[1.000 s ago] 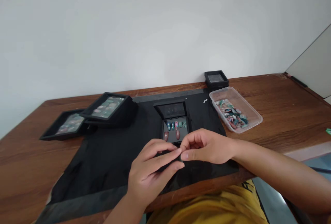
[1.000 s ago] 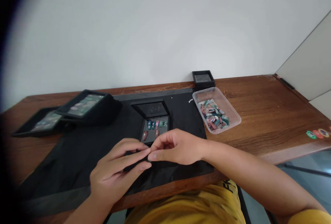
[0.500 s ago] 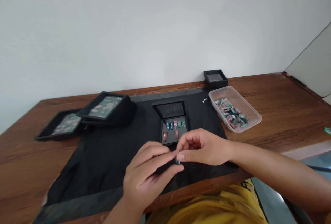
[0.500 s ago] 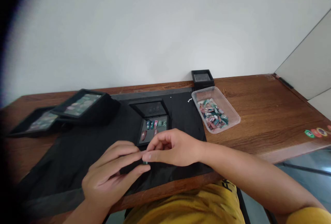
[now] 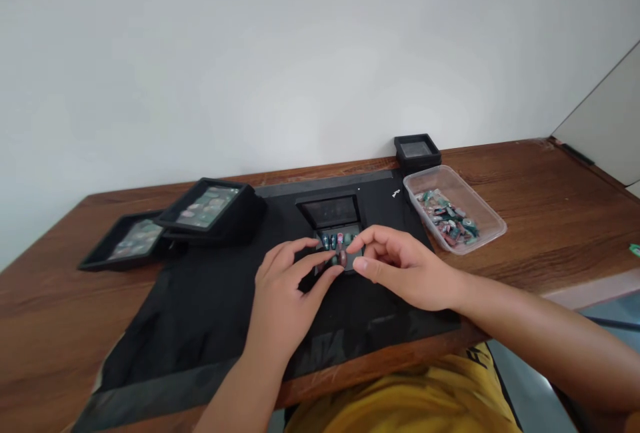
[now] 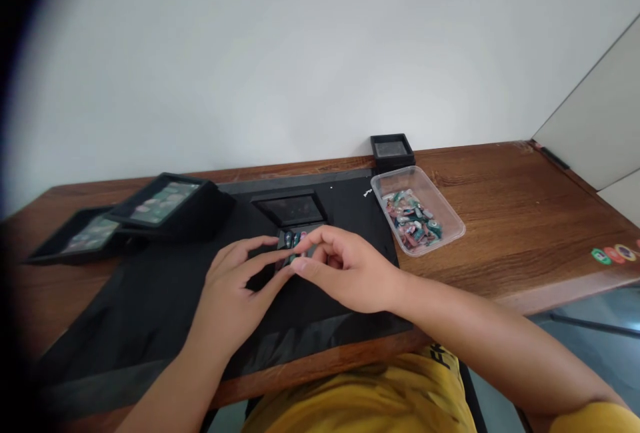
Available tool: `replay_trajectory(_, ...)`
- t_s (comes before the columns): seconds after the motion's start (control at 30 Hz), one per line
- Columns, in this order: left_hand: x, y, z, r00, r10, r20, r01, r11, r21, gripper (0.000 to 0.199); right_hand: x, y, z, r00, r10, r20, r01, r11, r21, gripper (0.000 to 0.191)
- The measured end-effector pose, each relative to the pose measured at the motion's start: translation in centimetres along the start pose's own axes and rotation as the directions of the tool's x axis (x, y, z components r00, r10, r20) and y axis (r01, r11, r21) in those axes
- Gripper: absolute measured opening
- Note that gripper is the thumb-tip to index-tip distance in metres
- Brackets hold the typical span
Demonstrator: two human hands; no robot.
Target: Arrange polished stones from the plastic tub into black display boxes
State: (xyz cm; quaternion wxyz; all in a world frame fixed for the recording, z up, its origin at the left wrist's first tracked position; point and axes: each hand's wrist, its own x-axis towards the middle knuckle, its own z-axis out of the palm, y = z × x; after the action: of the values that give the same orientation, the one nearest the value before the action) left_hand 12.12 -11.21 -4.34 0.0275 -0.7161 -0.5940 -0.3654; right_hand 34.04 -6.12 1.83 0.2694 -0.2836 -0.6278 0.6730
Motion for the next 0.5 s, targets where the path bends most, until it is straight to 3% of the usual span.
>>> replay_trajectory(0.17,-0.1,-0.1,0.2,0.999,-0.039,0.026,0.039,0.999,0.005,0.037,-0.1,-0.7,-0.3,0.999,-0.038,0.005,0.038,0.999,-0.034,0.049)
replay_trajectory(0.3,-0.1,-0.2,0.2,0.997,-0.059,0.051,0.059,0.998,0.001,0.037,-0.6,-1.4,-0.8,0.988,-0.151,-0.034,0.147,0.983,-0.108,0.036)
replay_trajectory(0.4,-0.2,-0.3,0.3,0.997,-0.062,0.056,0.062,0.998,-0.006,0.037,-1.1,-2.5,-2.1,0.952,-0.286,-0.107,0.249,0.929,-0.274,0.024)
replay_trajectory(0.5,-0.2,-0.3,0.3,0.996,-0.069,0.052,0.070,0.997,-0.021,0.037,-1.4,-3.6,-5.1,0.872,-0.434,-0.225,0.241,0.782,-0.575,0.023)
